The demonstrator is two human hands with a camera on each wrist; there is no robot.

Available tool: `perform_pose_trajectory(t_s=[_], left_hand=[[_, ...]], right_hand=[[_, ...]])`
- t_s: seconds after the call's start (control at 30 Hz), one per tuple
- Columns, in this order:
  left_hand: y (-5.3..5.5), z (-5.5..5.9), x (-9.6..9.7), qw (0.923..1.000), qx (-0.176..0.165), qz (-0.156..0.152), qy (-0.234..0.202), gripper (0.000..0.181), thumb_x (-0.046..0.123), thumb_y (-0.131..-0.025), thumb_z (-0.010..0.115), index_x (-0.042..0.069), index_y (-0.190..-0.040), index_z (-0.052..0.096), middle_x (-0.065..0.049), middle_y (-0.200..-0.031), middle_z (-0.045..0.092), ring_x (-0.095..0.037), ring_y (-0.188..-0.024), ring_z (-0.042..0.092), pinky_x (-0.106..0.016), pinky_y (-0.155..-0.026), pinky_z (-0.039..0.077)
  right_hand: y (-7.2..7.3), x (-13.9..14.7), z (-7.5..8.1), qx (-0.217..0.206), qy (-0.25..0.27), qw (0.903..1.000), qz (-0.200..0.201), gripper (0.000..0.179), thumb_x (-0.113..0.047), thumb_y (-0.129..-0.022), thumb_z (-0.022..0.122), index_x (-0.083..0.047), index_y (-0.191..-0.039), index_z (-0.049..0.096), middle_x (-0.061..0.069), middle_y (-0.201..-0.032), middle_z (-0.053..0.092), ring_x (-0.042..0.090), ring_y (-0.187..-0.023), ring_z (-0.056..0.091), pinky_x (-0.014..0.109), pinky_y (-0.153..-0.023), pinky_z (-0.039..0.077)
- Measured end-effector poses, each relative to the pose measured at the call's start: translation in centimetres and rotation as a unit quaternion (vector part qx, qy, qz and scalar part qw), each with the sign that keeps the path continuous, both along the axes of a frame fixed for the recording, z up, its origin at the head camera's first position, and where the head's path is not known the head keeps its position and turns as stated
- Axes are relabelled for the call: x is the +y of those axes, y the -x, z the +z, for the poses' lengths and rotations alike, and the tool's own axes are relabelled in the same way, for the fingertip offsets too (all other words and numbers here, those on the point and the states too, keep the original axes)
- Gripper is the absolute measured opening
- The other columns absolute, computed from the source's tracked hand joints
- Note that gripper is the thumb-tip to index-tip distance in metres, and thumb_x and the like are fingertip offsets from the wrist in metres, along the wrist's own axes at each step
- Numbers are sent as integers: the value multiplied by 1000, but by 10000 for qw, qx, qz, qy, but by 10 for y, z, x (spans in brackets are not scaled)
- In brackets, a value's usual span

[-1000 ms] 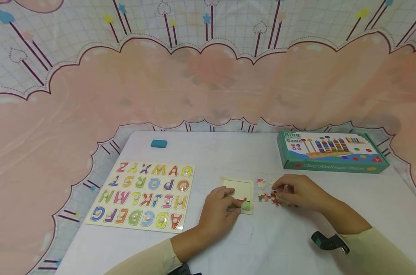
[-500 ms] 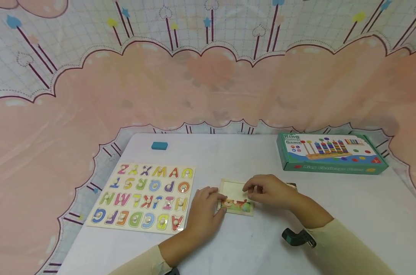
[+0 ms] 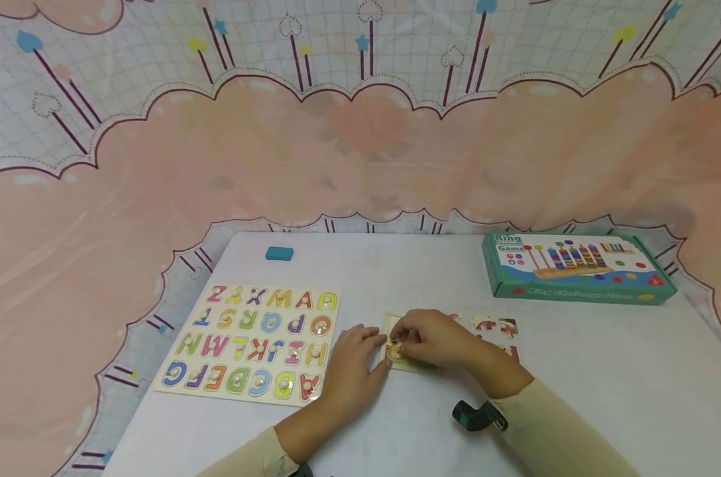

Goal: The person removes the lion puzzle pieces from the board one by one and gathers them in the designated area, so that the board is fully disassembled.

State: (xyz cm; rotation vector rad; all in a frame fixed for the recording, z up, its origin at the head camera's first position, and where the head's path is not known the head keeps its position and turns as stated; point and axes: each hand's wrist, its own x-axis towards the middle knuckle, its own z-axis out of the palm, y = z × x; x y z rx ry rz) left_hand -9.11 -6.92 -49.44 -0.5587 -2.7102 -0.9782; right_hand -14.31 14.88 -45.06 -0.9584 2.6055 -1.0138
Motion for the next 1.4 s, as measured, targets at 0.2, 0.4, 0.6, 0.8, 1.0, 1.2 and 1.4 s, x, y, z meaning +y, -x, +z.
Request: perform_pose_trajectory(t_s=[0.2,0.4,0.6,0.8,1.0,1.2,1.4], left_hand=[[-1,4,1,9998,-140,-17,-132,43,18,-88,81,2,-128,76,-12,-137,67,-38,-141,52,-57,-121,36],[-1,6,1,9997,-150,-5,-174,44,17,-86,82,1,-126,76,-13,-136,67,-40,-140,53,-58,-123,33],[-1,5,2,9997,-111,16,-213,45,18,-84,83,1,-125,77,-12,-135,68,-39,-140,54,-57,-122,34],[-2,5,2,9995,-217,32,-234,45,17,-84,83,1,-126,76,-13,-136,67,-41,-141,53,-60,-125,30],[-1,4,2,9995,-186,28,-250,45,17,-84,84,1,-125,77,-12,-136,68,-41,-140,53,-60,-124,31],[-1,4,2,9997,-134,6,-222,45,18,-84,84,1,-125,77,-12,-136,68,-41,-140,54,-60,-124,31],[-2,3,1,9997,-30,-3,-227,45,16,-82,84,1,-125,77,-13,-134,68,-41,-139,54,-60,-123,33]], right_hand=[[0,-9,0,-42,-575,9983,38,23,-9,-91,78,-11,-114,79,-6,-108,70,9,-88,57,31,-81,50],[-2,-11,4,-156,-809,9964,-186,30,-5,-88,81,-9,-117,77,-3,-109,69,13,-93,59,37,-88,54],[-4,-12,6,-113,-925,9951,-335,25,-7,-88,83,-9,-112,76,-3,-103,66,14,-93,59,40,-90,55],[-2,-12,5,-168,-819,9963,-211,22,-6,-88,83,-11,-108,74,-5,-101,65,13,-91,57,37,-88,54],[0,-10,4,-267,-627,9976,-124,25,-3,-89,83,-14,-105,67,-4,-100,63,14,-89,55,33,-82,51],[-1,-10,2,-208,-467,9986,-116,29,-3,-88,84,-16,-103,63,-6,-98,63,14,-89,56,32,-81,51],[-6,-10,1,-158,-53,9998,-101,28,-3,-86,81,-17,-102,62,-6,-90,62,9,-74,52,27,-66,47]])
